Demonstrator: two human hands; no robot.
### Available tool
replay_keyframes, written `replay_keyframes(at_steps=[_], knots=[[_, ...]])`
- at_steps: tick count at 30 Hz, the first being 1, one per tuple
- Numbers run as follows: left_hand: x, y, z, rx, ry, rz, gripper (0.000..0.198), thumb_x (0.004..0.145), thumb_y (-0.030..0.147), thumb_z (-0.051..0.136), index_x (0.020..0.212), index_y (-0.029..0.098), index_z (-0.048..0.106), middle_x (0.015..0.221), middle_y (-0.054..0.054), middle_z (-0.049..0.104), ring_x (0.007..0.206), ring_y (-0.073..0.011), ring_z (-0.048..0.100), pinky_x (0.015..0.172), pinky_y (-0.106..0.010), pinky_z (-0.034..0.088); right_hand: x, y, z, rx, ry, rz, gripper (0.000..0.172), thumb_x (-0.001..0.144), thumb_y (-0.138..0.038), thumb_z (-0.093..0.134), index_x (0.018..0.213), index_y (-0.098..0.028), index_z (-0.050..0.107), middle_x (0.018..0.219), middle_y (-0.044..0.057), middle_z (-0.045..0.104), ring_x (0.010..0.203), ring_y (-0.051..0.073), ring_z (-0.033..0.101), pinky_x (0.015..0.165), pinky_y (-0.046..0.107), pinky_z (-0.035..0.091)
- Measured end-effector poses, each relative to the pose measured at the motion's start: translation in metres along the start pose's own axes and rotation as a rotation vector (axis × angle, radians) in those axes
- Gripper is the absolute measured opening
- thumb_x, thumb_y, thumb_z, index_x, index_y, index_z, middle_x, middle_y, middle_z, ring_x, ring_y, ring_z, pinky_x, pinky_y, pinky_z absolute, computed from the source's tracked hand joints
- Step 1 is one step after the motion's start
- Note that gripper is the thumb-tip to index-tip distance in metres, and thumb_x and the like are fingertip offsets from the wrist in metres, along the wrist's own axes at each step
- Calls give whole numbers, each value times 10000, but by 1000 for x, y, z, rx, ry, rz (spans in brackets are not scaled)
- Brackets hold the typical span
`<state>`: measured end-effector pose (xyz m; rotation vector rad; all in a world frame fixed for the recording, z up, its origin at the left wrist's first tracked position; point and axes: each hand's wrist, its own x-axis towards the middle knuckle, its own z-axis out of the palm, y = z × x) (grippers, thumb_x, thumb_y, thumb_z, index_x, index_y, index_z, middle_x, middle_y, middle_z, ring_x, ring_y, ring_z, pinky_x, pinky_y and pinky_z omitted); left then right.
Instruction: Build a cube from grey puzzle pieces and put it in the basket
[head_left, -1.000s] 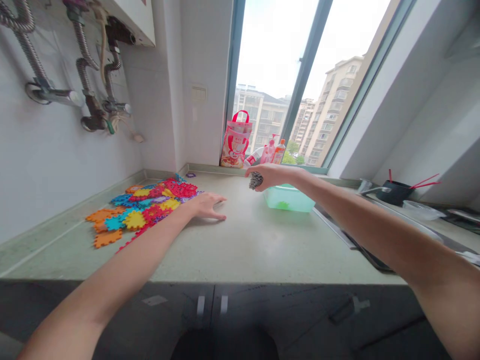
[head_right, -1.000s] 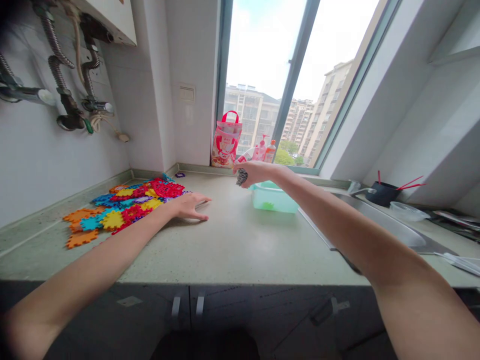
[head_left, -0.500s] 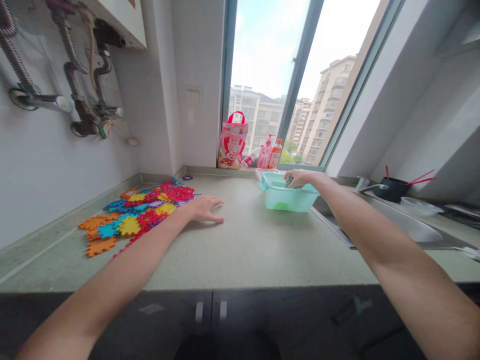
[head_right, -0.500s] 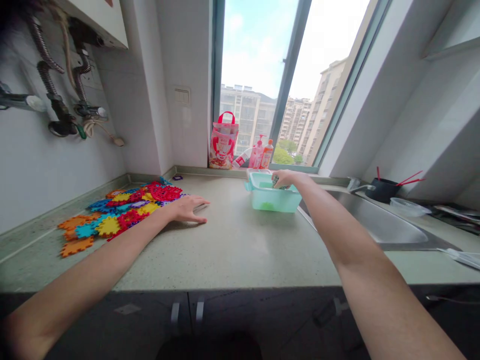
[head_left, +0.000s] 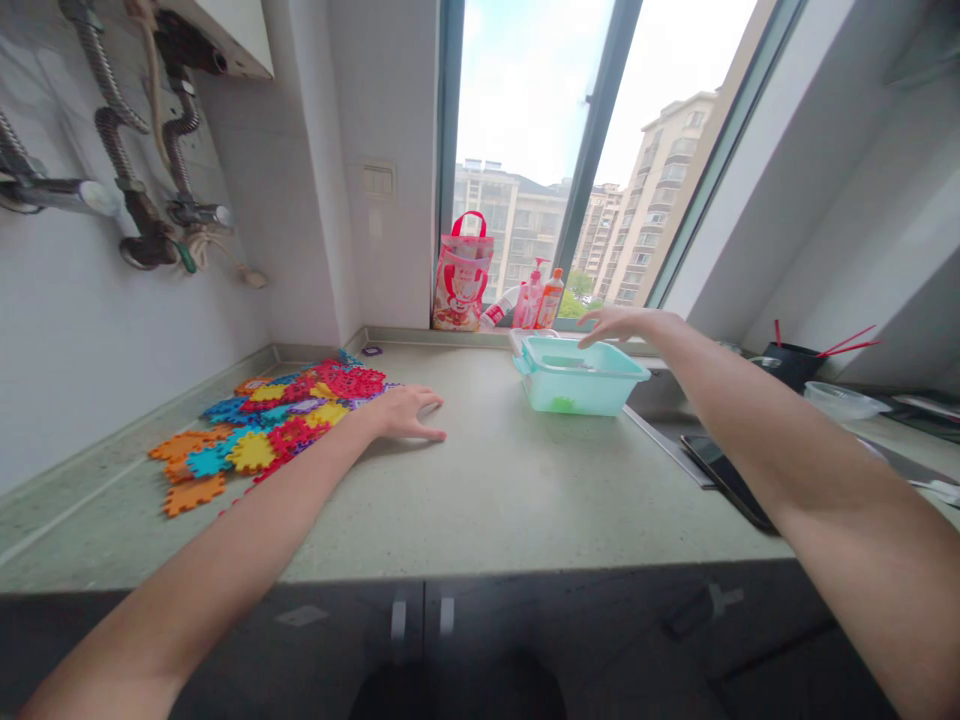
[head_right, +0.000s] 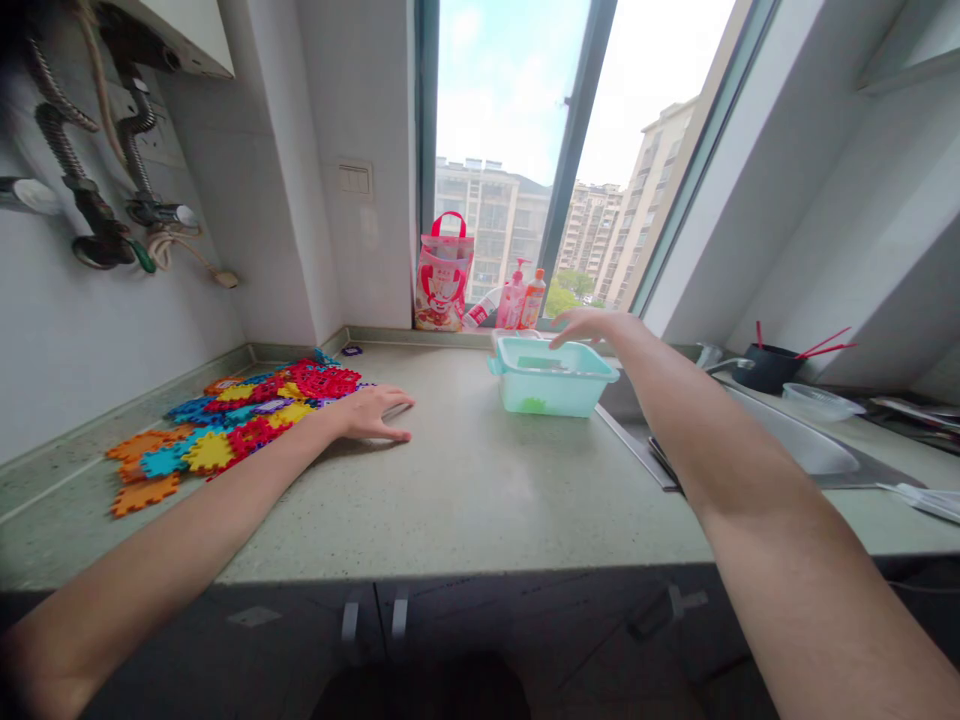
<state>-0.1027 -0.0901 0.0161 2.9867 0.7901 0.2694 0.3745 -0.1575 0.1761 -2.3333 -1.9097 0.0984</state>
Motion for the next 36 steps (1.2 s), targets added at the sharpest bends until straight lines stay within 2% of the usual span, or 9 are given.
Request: replay_keyframes(at_steps=[4, 7, 11, 16, 21, 27, 31, 33, 36], knots=[[0, -3, 2, -18, 6, 5, 830, 804, 816, 632, 1392, 230, 661, 1457, -109, 634, 1283, -302, 617, 1095, -364, 445, -9, -19, -23, -62, 217, -79, 473, 912, -370, 761, 1300, -103, 719, 1239, 174, 739, 1069, 246, 706, 942, 357, 506], [2, -4, 8, -45, 24, -3, 808, 819, 805, 620, 1384, 229, 669, 1443, -107, 638, 1291, -299, 613, 1107, -361, 442, -27, -57, -11, -89, 383, -143, 310, 958, -371, 665, 1192, -196, 768, 1081, 87, 788, 965, 228, 724, 875, 340, 504], [8, -2, 23, -41, 69, -149, 833, 890, 814, 495, 1457, 216, 617, 1551, -150, 546, 1416, -325, 520, 1180, -423, 381, -62, -130, 59, -118, 572, -449, 202, 935, -293, 609, 1014, -226, 783, 885, 35, 790, 810, 215, 721, 765, 309, 476], [10, 5, 29, 13, 62, -239, 892, 912, 843, 410, 1525, 211, 551, 1612, -166, 482, 1474, -337, 465, 1203, -464, 352, -83, -194, 175, -69, 345, -773, 246, 948, -326, 614, 1122, -228, 757, 1081, 83, 784, 885, 221, 724, 814, 314, 504], [7, 14, 21, 96, 70, -185, 764, 969, 754, 405, 1467, 209, 600, 1557, -143, 554, 1419, -295, 527, 1171, -388, 377, -68, -197, 230, 191, 299, -698, 334, 989, -369, 623, 1272, -216, 713, 1306, 125, 714, 1219, 251, 650, 1088, 387, 458], [3, 36, 10, 255, 109, -141, 536, 992, 607, 451, 1220, 214, 735, 1211, -143, 757, 1171, -310, 665, 1072, -459, 399, -61, -190, 229, 233, 257, -682, 291, 992, -298, 598, 1230, -212, 742, 1278, 102, 741, 1208, 237, 660, 1089, 355, 460], [-5, 70, 5, 322, 71, -178, 443, 1034, 369, 387, 1098, 149, 766, 1118, -213, 763, 1098, -324, 683, 1083, -529, 354, -66, -187, 226, 262, 225, -681, 299, 989, -216, 567, 1229, -203, 744, 1273, 95, 751, 1215, 217, 667, 1100, 324, 457], [-19, 94, 1, 329, 51, -189, 423, 1032, 315, 383, 1091, 151, 769, 1108, -214, 766, 1089, -328, 684, 1084, -538, 355, -70, -183, 226, 277, 210, -687, 305, 988, -200, 560, 1232, -201, 743, 1284, 90, 749, 1221, 210, 667, 1108, 315, 454], [-60, 131, -5, 282, 100, -206, 405, 1007, 470, 500, 1197, 214, 749, 1171, -151, 768, 1156, -320, 660, 1108, -506, 373, -77, -175, 225, 291, 196, -699, 316, 985, -199, 558, 1247, -195, 737, 1296, 91, 746, 1220, 210, 671, 1113, 315, 458]])
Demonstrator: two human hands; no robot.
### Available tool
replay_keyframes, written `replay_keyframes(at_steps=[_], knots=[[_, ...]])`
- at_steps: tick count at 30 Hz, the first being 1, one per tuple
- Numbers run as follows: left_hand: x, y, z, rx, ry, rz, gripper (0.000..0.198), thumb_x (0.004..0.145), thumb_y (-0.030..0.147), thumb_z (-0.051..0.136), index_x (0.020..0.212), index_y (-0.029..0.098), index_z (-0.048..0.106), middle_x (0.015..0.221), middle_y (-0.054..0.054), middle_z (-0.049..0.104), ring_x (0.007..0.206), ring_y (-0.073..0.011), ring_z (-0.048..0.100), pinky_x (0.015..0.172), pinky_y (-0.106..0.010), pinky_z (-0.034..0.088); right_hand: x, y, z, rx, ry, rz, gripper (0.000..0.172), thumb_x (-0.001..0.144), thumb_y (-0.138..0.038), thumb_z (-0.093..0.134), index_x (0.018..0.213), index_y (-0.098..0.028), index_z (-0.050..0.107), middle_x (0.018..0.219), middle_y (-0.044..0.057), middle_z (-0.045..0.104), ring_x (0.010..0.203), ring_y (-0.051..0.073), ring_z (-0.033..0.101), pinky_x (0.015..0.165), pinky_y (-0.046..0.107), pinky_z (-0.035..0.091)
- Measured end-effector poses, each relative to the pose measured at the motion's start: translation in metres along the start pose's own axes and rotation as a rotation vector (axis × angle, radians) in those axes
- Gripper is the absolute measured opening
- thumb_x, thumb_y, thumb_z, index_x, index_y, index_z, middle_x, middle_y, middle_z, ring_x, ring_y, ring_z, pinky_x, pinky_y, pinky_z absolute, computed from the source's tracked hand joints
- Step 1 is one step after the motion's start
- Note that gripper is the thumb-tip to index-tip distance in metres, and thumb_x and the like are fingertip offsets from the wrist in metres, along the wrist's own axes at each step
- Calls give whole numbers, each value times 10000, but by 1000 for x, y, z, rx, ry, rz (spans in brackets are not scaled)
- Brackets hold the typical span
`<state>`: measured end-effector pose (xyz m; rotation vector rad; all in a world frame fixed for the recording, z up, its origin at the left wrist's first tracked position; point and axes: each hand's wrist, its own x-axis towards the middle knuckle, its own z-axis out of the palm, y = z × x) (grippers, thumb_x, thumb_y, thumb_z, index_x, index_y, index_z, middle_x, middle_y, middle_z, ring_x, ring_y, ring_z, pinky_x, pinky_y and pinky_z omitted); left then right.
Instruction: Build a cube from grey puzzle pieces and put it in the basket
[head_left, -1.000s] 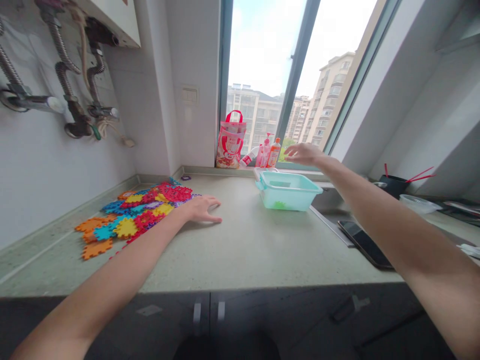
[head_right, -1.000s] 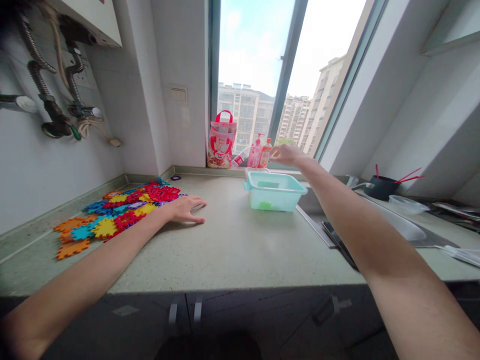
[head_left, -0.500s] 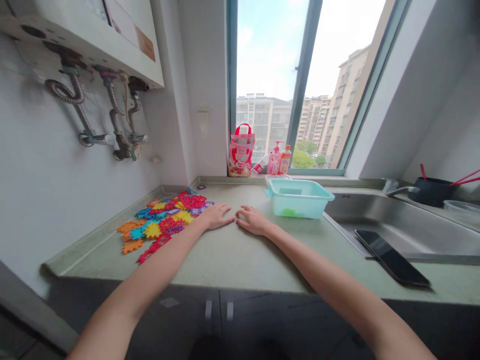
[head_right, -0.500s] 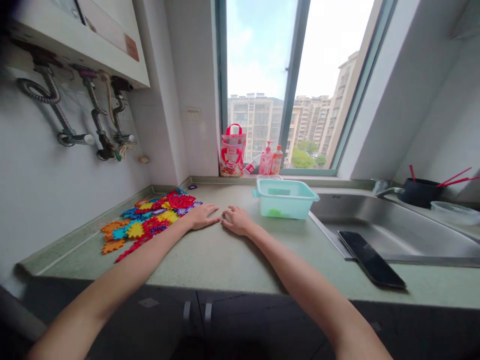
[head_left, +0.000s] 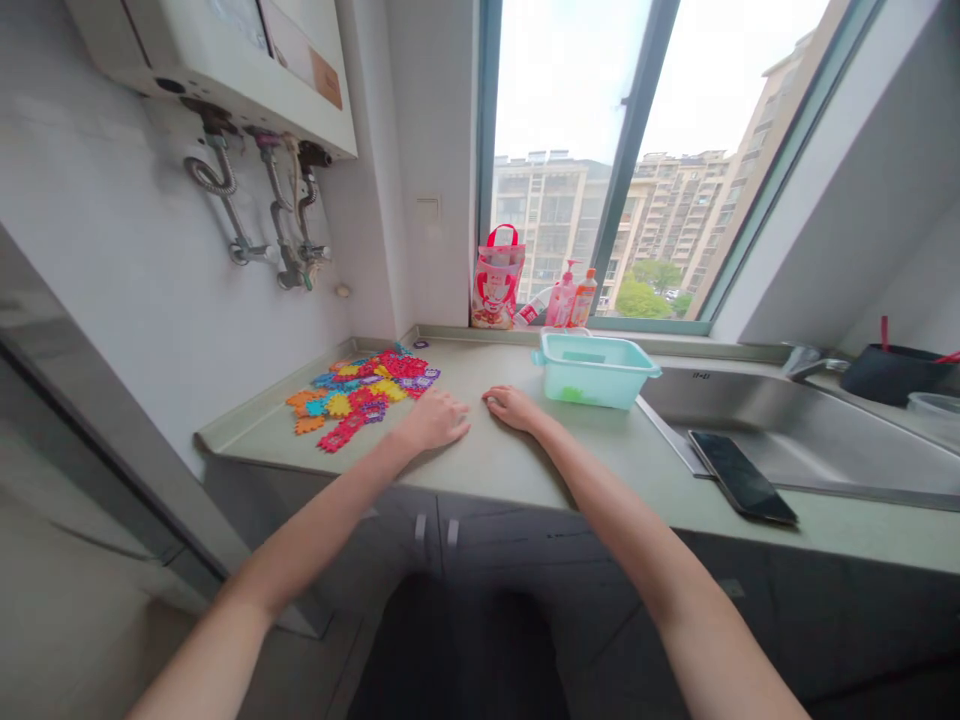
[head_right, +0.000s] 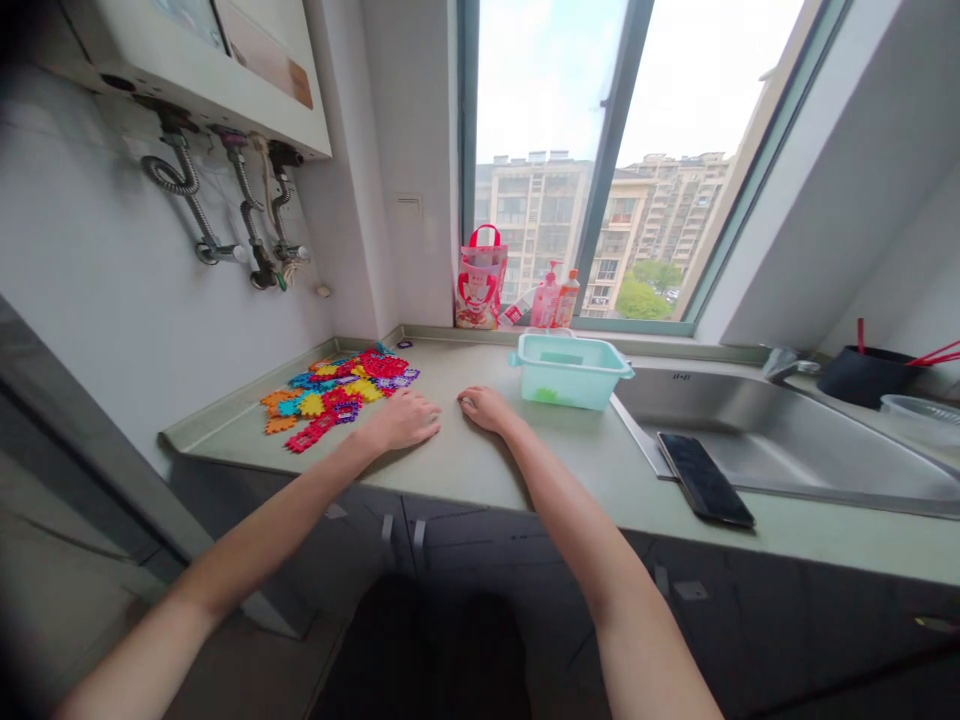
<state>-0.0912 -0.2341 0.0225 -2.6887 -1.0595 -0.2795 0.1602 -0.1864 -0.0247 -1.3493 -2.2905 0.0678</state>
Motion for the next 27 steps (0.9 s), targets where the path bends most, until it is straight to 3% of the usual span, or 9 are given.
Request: replay_keyframes(at_steps=[4, 6, 8, 11, 15, 18, 22, 27], knots=[[-87, 2, -11, -132, 160, -173, 597, 985, 643, 517, 1400, 231, 637, 1470, -97, 638, 1359, -280, 567, 1180, -422, 383, -13, -2, -4, 10, 1, -3, 319, 973, -197, 569, 1240, -184, 743, 1289, 105, 748, 1212, 225, 684, 1100, 322, 476], [-128, -14, -7, -133, 198, -353, 732, 969, 713, 488, 1502, 213, 539, 1573, -120, 542, 1435, -305, 509, 1197, -459, 380, -17, -4, -4, 16, 6, -2, 314, 964, -193, 577, 1227, -189, 750, 1287, 103, 749, 1211, 229, 687, 1096, 318, 481], [-159, -36, -1, -120, 189, -474, 780, 966, 731, 465, 1533, 195, 491, 1556, -142, 557, 1427, -323, 522, 1203, -499, 370, -18, -5, -5, 23, 10, 2, 312, 957, -191, 585, 1218, -194, 756, 1283, 98, 751, 1208, 230, 690, 1096, 317, 482], [-184, -67, 3, -69, 174, -578, 756, 978, 710, 434, 1528, 193, 484, 1488, -140, 623, 1361, -336, 582, 1206, -544, 347, -18, -5, -6, 35, 6, 7, 307, 951, -197, 595, 1208, -196, 762, 1281, 97, 753, 1206, 237, 692, 1097, 322, 483], [-182, -87, -5, -6, 136, -585, 757, 964, 703, 451, 1507, 180, 523, 1492, -161, 614, 1384, -339, 560, 1194, -520, 367, -18, -5, -7, 47, -8, 7, 310, 949, -201, 593, 1206, -198, 766, 1282, 101, 751, 1194, 251, 696, 1086, 338, 491], [-168, -82, -10, 16, 105, -465, 738, 975, 678, 455, 1543, 210, 512, 1592, -136, 521, 1496, -325, 442, 1241, -530, 295, -18, -4, -7, 56, -12, 1, 317, 940, -186, 592, 1203, -206, 767, 1266, 95, 757, 1183, 248, 699, 1079, 336, 494], [-150, -50, -10, -55, 31, -291, 708, 992, 695, 449, 1532, 246, 545, 1588, -100, 534, 1494, -311, 443, 1255, -532, 267, -18, -5, -10, 68, -6, 3, 302, 934, -191, 602, 1181, -205, 776, 1254, 103, 760, 1169, 255, 705, 1067, 336, 500], [-117, -2, -9, -154, 0, -150, 837, 935, 782, 505, 1560, 226, 511, 1601, -115, 513, 1497, -319, 428, 1244, -495, 307, -19, -22, -12, 117, -10, -25, 333, 946, -246, 623, 1252, -206, 748, 1251, 112, 753, 1133, 253, 713, 1055, 348, 505]])
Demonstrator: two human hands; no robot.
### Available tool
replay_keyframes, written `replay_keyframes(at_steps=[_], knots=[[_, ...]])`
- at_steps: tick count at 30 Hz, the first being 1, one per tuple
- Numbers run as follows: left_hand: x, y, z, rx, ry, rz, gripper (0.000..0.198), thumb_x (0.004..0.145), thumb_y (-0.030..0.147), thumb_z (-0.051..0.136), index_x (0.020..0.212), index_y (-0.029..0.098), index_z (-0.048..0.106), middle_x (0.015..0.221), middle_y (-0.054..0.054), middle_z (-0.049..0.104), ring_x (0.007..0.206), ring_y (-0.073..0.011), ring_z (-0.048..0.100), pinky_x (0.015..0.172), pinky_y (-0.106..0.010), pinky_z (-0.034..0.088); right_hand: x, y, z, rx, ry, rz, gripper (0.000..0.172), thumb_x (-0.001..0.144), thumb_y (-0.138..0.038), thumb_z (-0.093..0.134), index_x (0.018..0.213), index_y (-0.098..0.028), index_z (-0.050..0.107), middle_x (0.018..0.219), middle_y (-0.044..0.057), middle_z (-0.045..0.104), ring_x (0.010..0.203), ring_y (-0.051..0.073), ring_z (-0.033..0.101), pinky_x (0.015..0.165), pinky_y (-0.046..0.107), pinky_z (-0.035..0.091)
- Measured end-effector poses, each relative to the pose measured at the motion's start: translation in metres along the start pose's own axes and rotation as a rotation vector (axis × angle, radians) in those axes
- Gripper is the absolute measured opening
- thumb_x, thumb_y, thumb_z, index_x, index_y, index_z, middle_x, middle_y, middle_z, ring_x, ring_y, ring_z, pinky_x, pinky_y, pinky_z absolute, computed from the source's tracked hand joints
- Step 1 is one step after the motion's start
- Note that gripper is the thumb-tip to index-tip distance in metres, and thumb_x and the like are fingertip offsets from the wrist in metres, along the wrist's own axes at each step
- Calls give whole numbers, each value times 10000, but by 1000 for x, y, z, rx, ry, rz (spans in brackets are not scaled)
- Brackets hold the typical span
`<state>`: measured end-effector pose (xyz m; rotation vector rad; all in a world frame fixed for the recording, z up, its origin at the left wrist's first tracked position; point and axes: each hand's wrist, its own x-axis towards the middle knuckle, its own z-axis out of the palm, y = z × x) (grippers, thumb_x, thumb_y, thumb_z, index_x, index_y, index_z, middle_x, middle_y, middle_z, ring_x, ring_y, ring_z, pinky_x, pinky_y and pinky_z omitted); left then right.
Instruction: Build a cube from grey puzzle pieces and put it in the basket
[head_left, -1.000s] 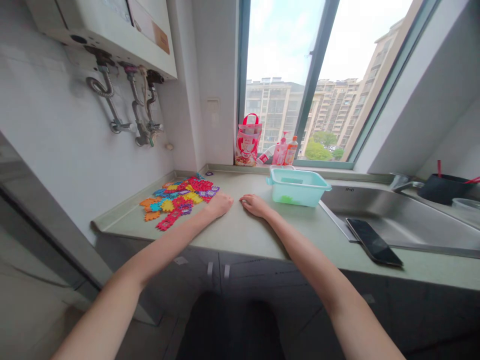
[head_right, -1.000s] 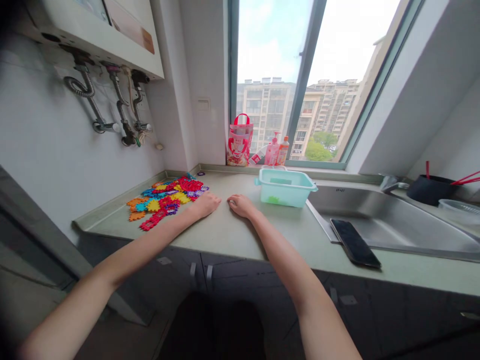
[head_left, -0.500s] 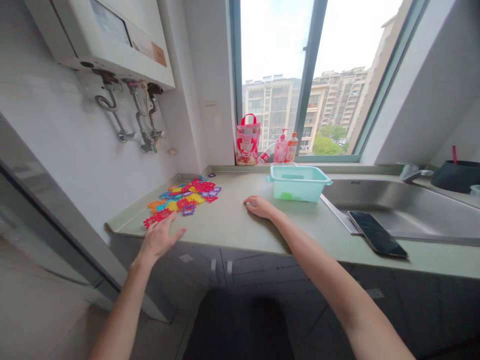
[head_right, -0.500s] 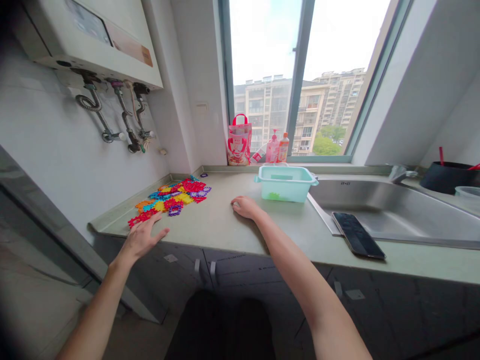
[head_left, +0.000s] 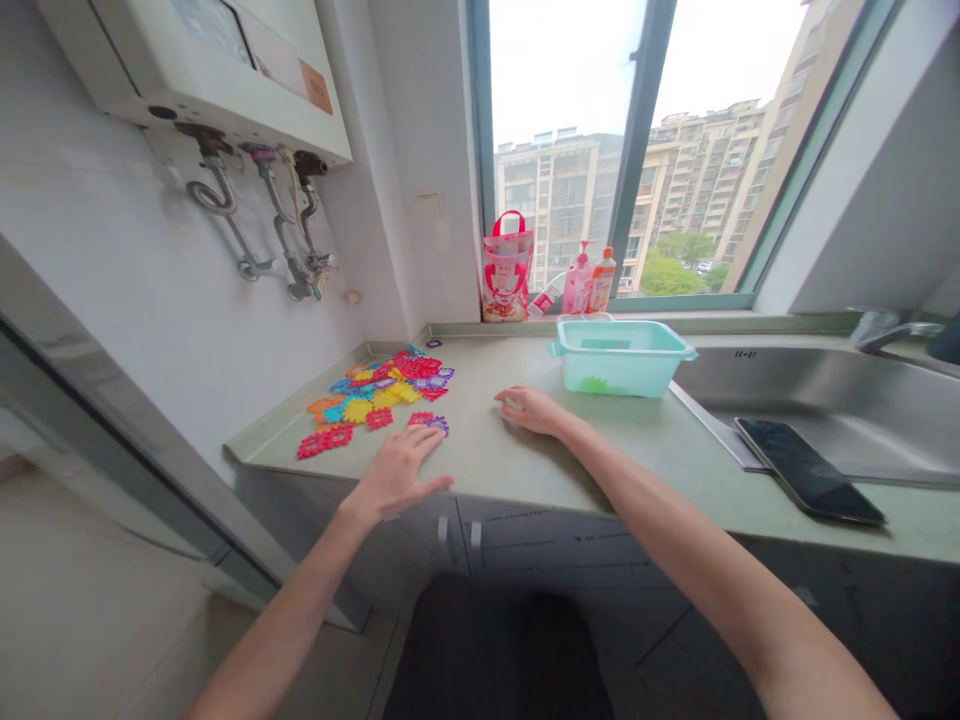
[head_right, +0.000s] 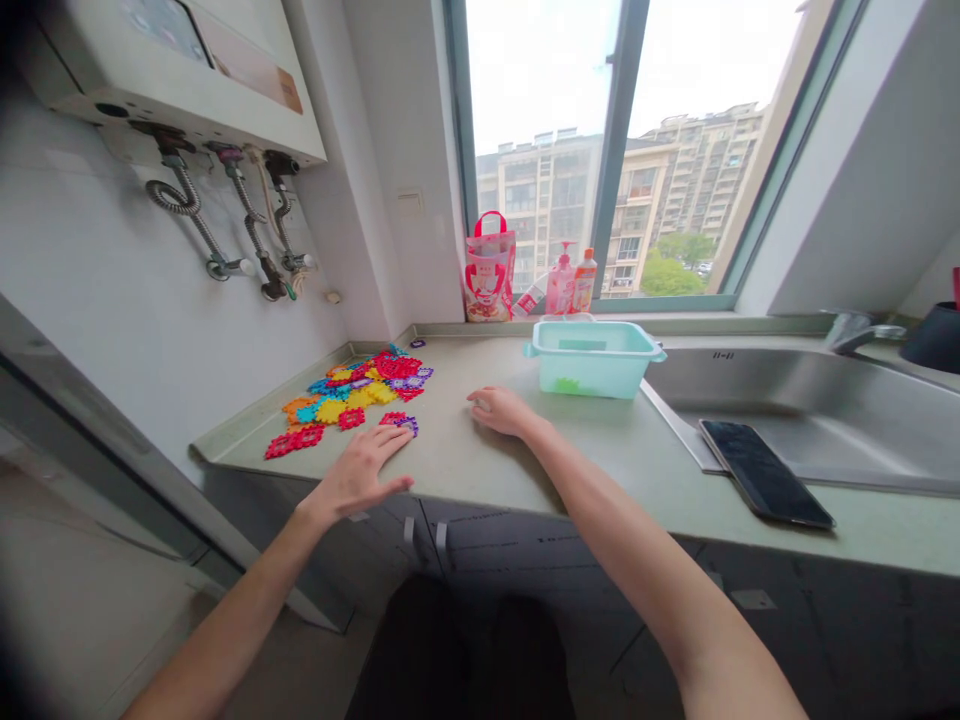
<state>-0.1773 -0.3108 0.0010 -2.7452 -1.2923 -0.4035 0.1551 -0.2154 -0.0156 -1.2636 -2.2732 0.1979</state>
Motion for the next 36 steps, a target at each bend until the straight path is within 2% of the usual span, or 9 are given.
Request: replay_keyframes(at_steps=[5, 9, 13, 18, 21, 24, 28, 32, 36], knots=[[34, 13, 0, -146, -95, 140, 884, 940, 767, 522, 1653, 277, 344, 1712, -99, 332, 1571, -298, 318, 1271, -468, 287, -2, -31, 10, 79, -69, -168, 532, 926, -278, 661, 1457, -275, 628, 1437, 102, 652, 1292, 261, 640, 1138, 393, 460], [37, -13, -2, -70, 46, 16, 765, 979, 726, 486, 1596, 274, 443, 1709, -101, 336, 1575, -298, 304, 1294, -496, 229, 0, -40, 14, 52, -104, -186, 399, 947, -310, 653, 1338, -298, 727, 1459, 108, 638, 1339, 301, 613, 1163, 452, 444], [40, -47, 1, -11, -29, -60, 902, 962, 774, 447, 1634, 178, 360, 1704, -162, 329, 1587, -299, 281, 1287, -469, 235, 3, -35, 9, 82, -73, -198, 291, 950, -306, 652, 1214, -272, 769, 1317, 91, 723, 1229, 269, 674, 1106, 414, 488], [81, -69, 5, 99, -91, 19, 927, 947, 806, 417, 1640, 193, 359, 1731, -164, 256, 1605, -337, 217, 1292, -520, 155, 6, -33, 5, 108, -35, -149, 174, 896, -361, 738, 1019, -246, 782, 1130, 58, 783, 1042, 240, 723, 989, 357, 530], [109, -69, 6, 110, -65, 70, 932, 944, 772, 465, 1651, 179, 334, 1741, -167, 220, 1607, -351, 200, 1288, -528, 152, 5, -34, 6, 95, -20, -133, 217, 873, -347, 761, 1060, -238, 772, 1133, 58, 781, 1025, 228, 723, 968, 336, 525], [119, -61, 7, 30, -121, 243, 813, 998, 659, 462, 1652, 194, 333, 1724, -135, 289, 1593, -285, 269, 1286, -444, 203, 4, -34, 5, 73, -7, -145, 275, 870, -337, 758, 1130, -248, 759, 1164, 58, 775, 1044, 225, 721, 971, 326, 523], [98, -49, 7, 3, -149, 275, 644, 1028, 581, 448, 1570, 236, 492, 1618, -98, 496, 1534, -275, 391, 1272, -457, 241, 2, -29, 1, -15, 8, -100, 308, 869, -383, 768, 1150, -256, 763, 1144, 70, 770, 1022, 235, 724, 949, 329, 532], [57, -48, 2, 72, -19, 92, 545, 1006, 541, 507, 1424, 221, 649, 1487, -115, 629, 1465, -323, 470, 1273, -524, 227, 2, -18, 2, -89, 16, -67, 288, 937, -405, 701, 1163, -241, 768, 1148, 96, 769, 1103, 268, 697, 995, 362, 520], [29, -65, -9, 182, 193, -96, 473, 976, 552, 559, 1239, 210, 751, 1427, -141, 663, 1435, -375, 481, 1248, -583, 263, 10, -11, 15, -185, 0, 4, 345, 1024, -415, 561, 1279, -264, 738, 1358, 105, 699, 1246, 280, 634, 1093, 412, 464]])
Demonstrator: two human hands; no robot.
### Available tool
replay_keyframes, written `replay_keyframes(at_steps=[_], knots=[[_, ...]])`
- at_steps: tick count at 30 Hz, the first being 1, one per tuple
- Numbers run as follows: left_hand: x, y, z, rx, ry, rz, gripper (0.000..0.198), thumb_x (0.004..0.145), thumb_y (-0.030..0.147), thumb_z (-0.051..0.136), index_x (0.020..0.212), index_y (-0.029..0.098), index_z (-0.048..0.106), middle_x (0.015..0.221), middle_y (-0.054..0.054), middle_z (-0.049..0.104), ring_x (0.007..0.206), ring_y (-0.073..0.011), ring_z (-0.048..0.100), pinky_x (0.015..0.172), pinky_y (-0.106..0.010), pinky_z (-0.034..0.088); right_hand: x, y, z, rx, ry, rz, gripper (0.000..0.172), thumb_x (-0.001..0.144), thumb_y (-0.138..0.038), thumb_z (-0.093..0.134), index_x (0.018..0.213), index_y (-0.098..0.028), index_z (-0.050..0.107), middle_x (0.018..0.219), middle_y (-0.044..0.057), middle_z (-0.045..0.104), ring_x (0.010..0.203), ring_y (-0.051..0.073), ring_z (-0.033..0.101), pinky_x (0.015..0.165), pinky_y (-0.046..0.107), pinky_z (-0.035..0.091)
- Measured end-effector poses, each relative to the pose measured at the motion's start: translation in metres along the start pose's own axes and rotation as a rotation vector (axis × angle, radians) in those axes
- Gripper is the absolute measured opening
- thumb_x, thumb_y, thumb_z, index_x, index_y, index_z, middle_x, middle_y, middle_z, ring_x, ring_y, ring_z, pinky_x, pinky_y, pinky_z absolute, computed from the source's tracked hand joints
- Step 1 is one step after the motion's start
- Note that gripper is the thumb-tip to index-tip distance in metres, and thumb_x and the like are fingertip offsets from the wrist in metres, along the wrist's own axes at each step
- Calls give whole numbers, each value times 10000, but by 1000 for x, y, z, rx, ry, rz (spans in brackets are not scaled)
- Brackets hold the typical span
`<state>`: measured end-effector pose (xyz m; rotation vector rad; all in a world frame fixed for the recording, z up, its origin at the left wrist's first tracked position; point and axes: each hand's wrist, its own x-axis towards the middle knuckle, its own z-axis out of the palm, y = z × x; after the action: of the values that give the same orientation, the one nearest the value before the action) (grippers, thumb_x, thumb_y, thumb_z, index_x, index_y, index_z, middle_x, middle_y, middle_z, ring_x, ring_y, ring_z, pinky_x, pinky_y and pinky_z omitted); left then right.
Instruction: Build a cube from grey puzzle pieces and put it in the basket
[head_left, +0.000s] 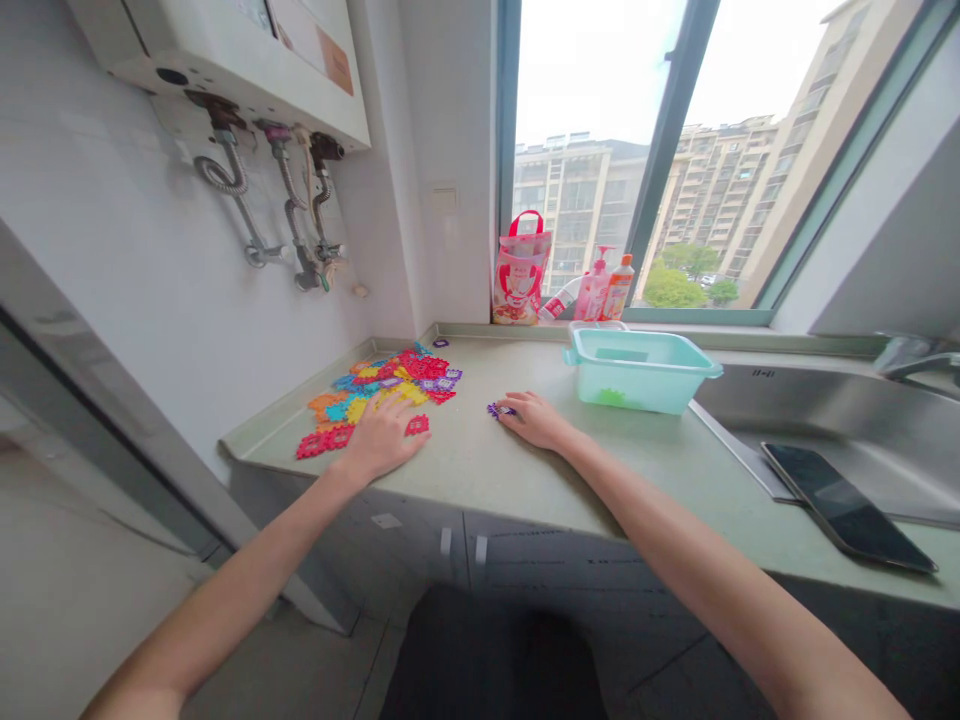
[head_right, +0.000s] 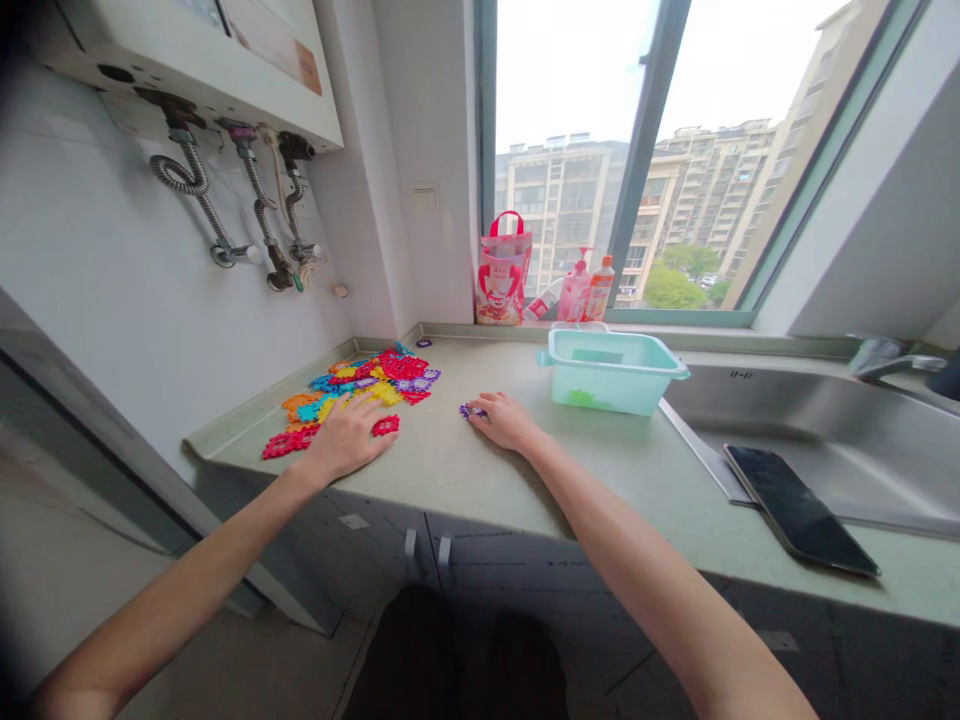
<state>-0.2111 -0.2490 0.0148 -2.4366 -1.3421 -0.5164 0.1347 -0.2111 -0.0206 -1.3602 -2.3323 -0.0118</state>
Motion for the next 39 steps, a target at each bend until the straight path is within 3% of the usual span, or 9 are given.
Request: replay_keyframes(at_steps=[4, 9, 12, 16, 19, 26, 30, 33, 39], knots=[[22, -53, -3, 84, 98, -134, 443, 1000, 477, 503, 1269, 216, 740, 1370, -135, 701, 1286, -340, 617, 1119, -505, 436, 29, -15, 12, -170, 6, 110, 430, 1037, -294, 458, 1424, -283, 645, 1523, 103, 586, 1328, 291, 570, 1121, 460, 428], [65, -116, 9, 146, -142, -88, 397, 915, 334, 547, 1245, 293, 763, 1206, -64, 786, 1076, -275, 723, 970, -383, 518, 85, -43, 23, -174, 13, -26, 619, 979, -158, 439, 1588, -267, 449, 1685, 63, 399, 1418, 268, 485, 1159, 436, 376], [67, -128, 14, 228, -109, -82, 346, 918, 312, 538, 1141, 287, 802, 1104, -71, 804, 1025, -268, 726, 963, -391, 514, 106, -49, 31, -136, -47, -118, 633, 939, -145, 487, 1553, -298, 495, 1625, 22, 496, 1449, 231, 457, 1166, 396, 365], [59, -114, 11, 204, 119, -119, 324, 951, 338, 540, 1100, 252, 814, 1052, -96, 804, 1001, -280, 712, 957, -418, 514, 103, -44, 38, -126, -7, -1, 414, 992, -247, 472, 1341, -280, 691, 1434, 78, 658, 1408, 278, 484, 1150, 444, 371], [64, -81, 12, 76, 188, -16, 314, 981, 319, 534, 1116, 247, 809, 1107, -85, 804, 1026, -274, 711, 974, -432, 507, 92, -37, 38, -121, 36, 138, 378, 1030, -323, 436, 1232, -232, 742, 1407, 131, 652, 1343, 299, 525, 1121, 454, 395], [104, -1, 38, -263, -98, 517, 319, 975, 420, 619, 1197, 253, 776, 1231, -59, 781, 1198, -235, 683, 1091, -374, 476, 75, -24, 28, -99, 87, 328, 508, 1110, -355, 249, 1297, -219, 701, 1329, 135, 689, 1266, 249, 589, 1088, 389, 438], [113, -6, 48, -153, -21, 148, 457, 966, 498, 614, 1312, 217, 713, 1403, -116, 688, 1362, -283, 576, 1197, -439, 383, 71, -28, 26, -85, 101, 279, 516, 1115, -430, 249, 1393, -250, 645, 1393, 115, 670, 1293, 254, 585, 1098, 410, 441], [106, -19, 54, -38, -43, -174, 799, 885, 626, 664, 1528, 174, 521, 1606, -193, 482, 1516, -379, 385, 1239, -571, 283, 81, -39, 26, -68, 80, 150, 462, 1097, -452, 346, 1434, -303, 625, 1493, 74, 611, 1382, 254, 520, 1184, 447, 356], [89, -32, 49, -108, -189, -184, 887, 861, 699, 630, 1574, 207, 439, 1627, -159, 464, 1494, -359, 422, 1229, -591, 298, 128, -73, 35, -22, -38, -56, 432, 1073, -406, 392, 1412, -386, 658, 1634, 3, 479, 1481, 236, 440, 1225, 464, 303]])
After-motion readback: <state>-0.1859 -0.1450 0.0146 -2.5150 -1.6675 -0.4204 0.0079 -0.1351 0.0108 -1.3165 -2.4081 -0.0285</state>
